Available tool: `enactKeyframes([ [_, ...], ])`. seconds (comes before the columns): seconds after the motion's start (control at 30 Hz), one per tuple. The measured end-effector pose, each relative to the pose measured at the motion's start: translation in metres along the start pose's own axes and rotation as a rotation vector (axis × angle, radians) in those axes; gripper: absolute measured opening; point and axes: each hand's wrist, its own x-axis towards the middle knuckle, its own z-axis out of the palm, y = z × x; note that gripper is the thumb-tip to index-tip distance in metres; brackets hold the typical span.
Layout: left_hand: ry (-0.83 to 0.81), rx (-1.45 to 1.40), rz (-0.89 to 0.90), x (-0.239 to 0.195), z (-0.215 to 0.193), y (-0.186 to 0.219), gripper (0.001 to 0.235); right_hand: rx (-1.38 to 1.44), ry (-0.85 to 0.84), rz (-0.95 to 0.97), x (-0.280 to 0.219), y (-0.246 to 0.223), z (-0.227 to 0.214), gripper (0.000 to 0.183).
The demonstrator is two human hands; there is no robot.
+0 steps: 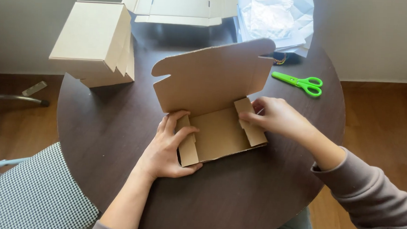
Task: Assembling cardboard shipping boxes by folding flat templates along pre-scored lines.
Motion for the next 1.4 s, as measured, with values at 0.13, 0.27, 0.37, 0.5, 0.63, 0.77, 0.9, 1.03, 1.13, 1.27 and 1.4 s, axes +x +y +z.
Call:
enactKeyframes([
  [0.13,-0.007,0.011,-0.005,0.001,0.000,-0.001,0.083,-0.175,-0.026,0.055,-0.006,-0.017,-0.005,0.060],
  [0.27,-0.013,0.002,-0.016,-0.001,-0.001,-0.003,0.083,-0.005,0.002,-0.083,-0.006,-0.002,-0.006,0.060],
  [0.37,-0.002,-0.016,-0.031,-0.001,0.001,-0.002,0.083,0.166,0.055,-0.062,-0.001,0.024,0.001,0.050],
  [0.5,-0.005,-0.010,-0.018,-0.001,0.002,-0.002,0.085,0.076,0.075,0.012,-0.020,-0.004,0.000,0.046],
  [0.63,-0.008,0.010,-0.017,0.000,0.001,-0.001,0.087,0.131,0.089,0.098,-0.010,-0.017,-0.002,0.055],
  [0.77,-0.011,0.004,-0.034,-0.002,0.002,0.000,0.089,0.196,0.020,0.089,-0.013,-0.030,-0.012,0.049],
  [0.9,-0.009,0.004,-0.035,-0.004,0.003,-0.002,0.088,-0.038,-0.049,0.053,-0.003,-0.035,-0.008,0.061],
  [1.03,-0.012,0.003,-0.026,-0.003,0.006,-0.001,0.088,-0.253,0.014,0.017,0.026,-0.007,0.005,0.057],
  [1.13,-0.001,0.014,-0.031,-0.004,0.007,-0.003,0.089,-0.347,0.084,-0.018,0.062,0.032,0.026,0.059],
  [1.27,0.005,0.013,-0.027,-0.003,0.008,-0.004,0.089,-0.404,0.103,-0.069,0.044,0.023,0.025,0.036],
  [1.4,-0.008,0.012,-0.035,-0.002,0.007,-0.003,0.091,-0.374,0.030,-0.079,0.044,0.046,0.027,0.038],
])
